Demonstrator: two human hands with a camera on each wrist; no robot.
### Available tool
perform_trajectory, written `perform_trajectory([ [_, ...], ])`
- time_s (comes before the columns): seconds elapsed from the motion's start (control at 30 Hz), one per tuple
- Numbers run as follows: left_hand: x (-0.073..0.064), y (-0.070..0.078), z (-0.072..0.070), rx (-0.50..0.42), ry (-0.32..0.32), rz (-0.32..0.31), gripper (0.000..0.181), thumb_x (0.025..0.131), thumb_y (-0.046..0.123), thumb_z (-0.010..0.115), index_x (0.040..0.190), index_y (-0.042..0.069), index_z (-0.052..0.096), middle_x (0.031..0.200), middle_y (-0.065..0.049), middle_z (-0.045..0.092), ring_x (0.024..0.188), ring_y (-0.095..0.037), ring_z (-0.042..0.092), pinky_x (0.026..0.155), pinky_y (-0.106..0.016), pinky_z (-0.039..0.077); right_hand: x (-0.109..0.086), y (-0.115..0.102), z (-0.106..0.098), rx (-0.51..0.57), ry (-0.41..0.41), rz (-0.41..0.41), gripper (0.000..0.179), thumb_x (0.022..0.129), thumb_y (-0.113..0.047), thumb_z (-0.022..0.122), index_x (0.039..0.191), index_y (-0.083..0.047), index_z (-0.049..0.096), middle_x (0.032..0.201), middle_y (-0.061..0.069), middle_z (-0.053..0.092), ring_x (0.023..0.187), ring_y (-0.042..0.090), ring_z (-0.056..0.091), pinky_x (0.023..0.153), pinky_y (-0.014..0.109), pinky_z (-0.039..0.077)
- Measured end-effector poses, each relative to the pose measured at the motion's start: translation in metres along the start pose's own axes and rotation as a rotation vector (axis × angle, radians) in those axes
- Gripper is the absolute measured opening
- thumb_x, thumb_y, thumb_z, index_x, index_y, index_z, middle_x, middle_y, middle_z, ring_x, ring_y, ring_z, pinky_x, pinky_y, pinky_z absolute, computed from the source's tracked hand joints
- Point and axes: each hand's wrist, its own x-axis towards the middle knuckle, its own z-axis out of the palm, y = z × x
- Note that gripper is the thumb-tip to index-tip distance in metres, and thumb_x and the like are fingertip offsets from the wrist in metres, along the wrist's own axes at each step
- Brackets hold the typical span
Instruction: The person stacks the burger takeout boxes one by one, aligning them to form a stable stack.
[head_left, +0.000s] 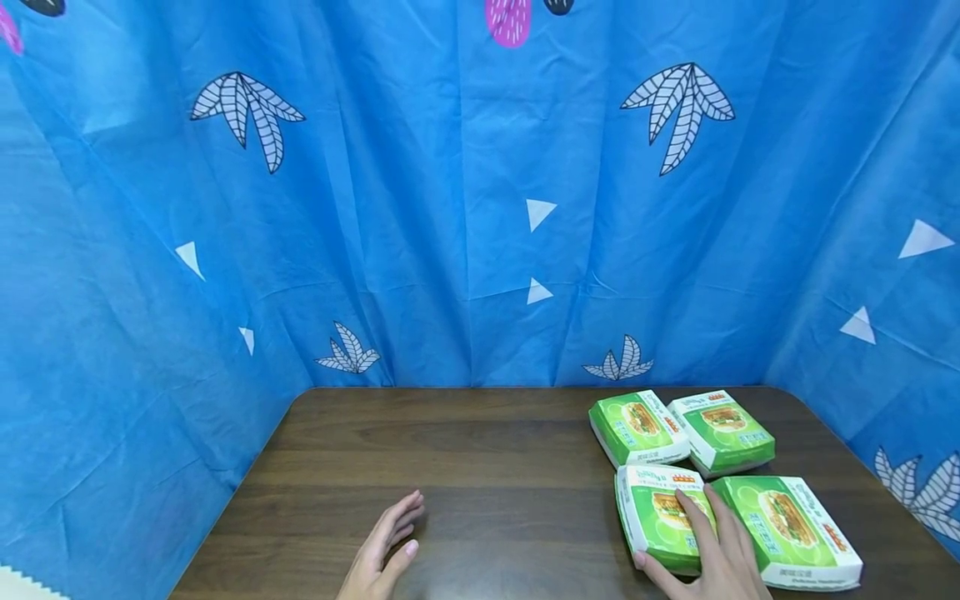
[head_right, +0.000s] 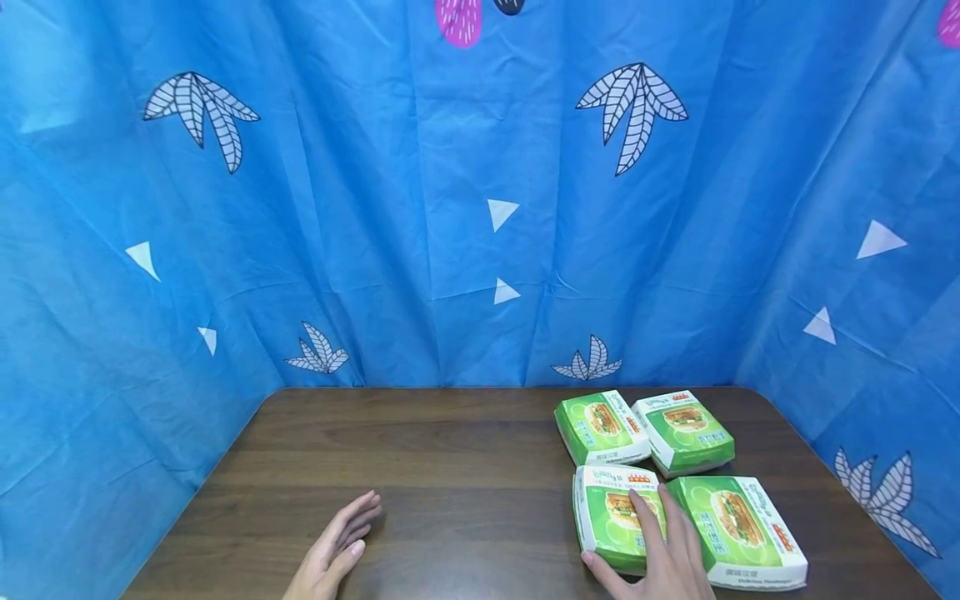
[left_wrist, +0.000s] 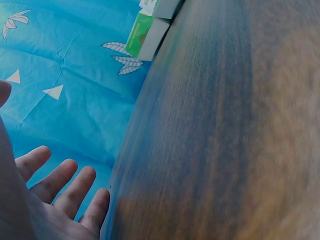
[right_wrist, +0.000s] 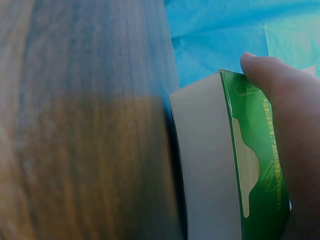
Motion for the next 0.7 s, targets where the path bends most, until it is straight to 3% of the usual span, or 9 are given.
perform_trajectory([
  [0.17, 0.001, -0.011, -0.001, -0.010, 0.000, 0.045, 0.053, 0.103, 0.026, 0.044, 0.152, 0.016, 0.026, 0.155, -0.011, 0.029, 0.135, -0.004, 0.039, 0.107, -0.018, 0.034, -0.001, 0.000, 0.001, 0.010, 0.021, -0.012, 0.104, 0.062, -0.074, 0.073, 0.139, -0.011, 0.044, 0.145, 0.025, 0.029, 0.122, 0.049, 0.032, 0.087, 0.065, 0.032],
  [0.43, 0.004, -0.019, -0.003, 0.042, -0.026, 0.281, 0.049, 0.104, 0.014, 0.039, 0.150, 0.003, 0.025, 0.150, -0.023, 0.032, 0.134, -0.009, 0.041, 0.107, -0.020, 0.036, 0.000, -0.001, 0.001, 0.010, 0.013, 0.001, 0.105, 0.062, -0.078, 0.069, 0.138, -0.011, 0.045, 0.147, 0.024, 0.029, 0.123, 0.048, 0.034, 0.086, 0.066, 0.034],
  [0.5, 0.004, -0.018, -0.003, 0.069, -0.002, 0.314, 0.049, 0.103, 0.013, 0.041, 0.149, 0.001, 0.027, 0.147, -0.024, 0.035, 0.131, -0.010, 0.045, 0.103, -0.021, 0.039, 0.000, -0.002, 0.001, 0.014, 0.018, -0.003, 0.104, 0.062, -0.077, 0.070, 0.138, -0.011, 0.045, 0.148, 0.024, 0.029, 0.123, 0.048, 0.034, 0.086, 0.065, 0.034],
  [0.6, 0.006, -0.017, -0.002, 0.130, 0.055, 0.329, 0.048, 0.099, 0.004, 0.046, 0.146, 0.002, 0.034, 0.143, -0.024, 0.042, 0.128, -0.013, 0.050, 0.099, -0.023, 0.044, 0.000, -0.002, 0.002, 0.011, 0.031, -0.012, 0.104, 0.061, -0.077, 0.071, 0.137, -0.010, 0.046, 0.148, 0.024, 0.029, 0.122, 0.048, 0.035, 0.085, 0.065, 0.035],
  [0.7, 0.005, -0.014, 0.000, 0.135, 0.096, 0.294, 0.048, 0.097, 0.002, 0.049, 0.143, 0.003, 0.039, 0.141, -0.023, 0.046, 0.125, -0.016, 0.053, 0.096, -0.022, 0.046, 0.000, -0.003, 0.002, 0.011, 0.041, -0.016, 0.105, 0.060, -0.076, 0.072, 0.137, -0.010, 0.046, 0.147, 0.025, 0.031, 0.121, 0.048, 0.036, 0.085, 0.065, 0.036],
])
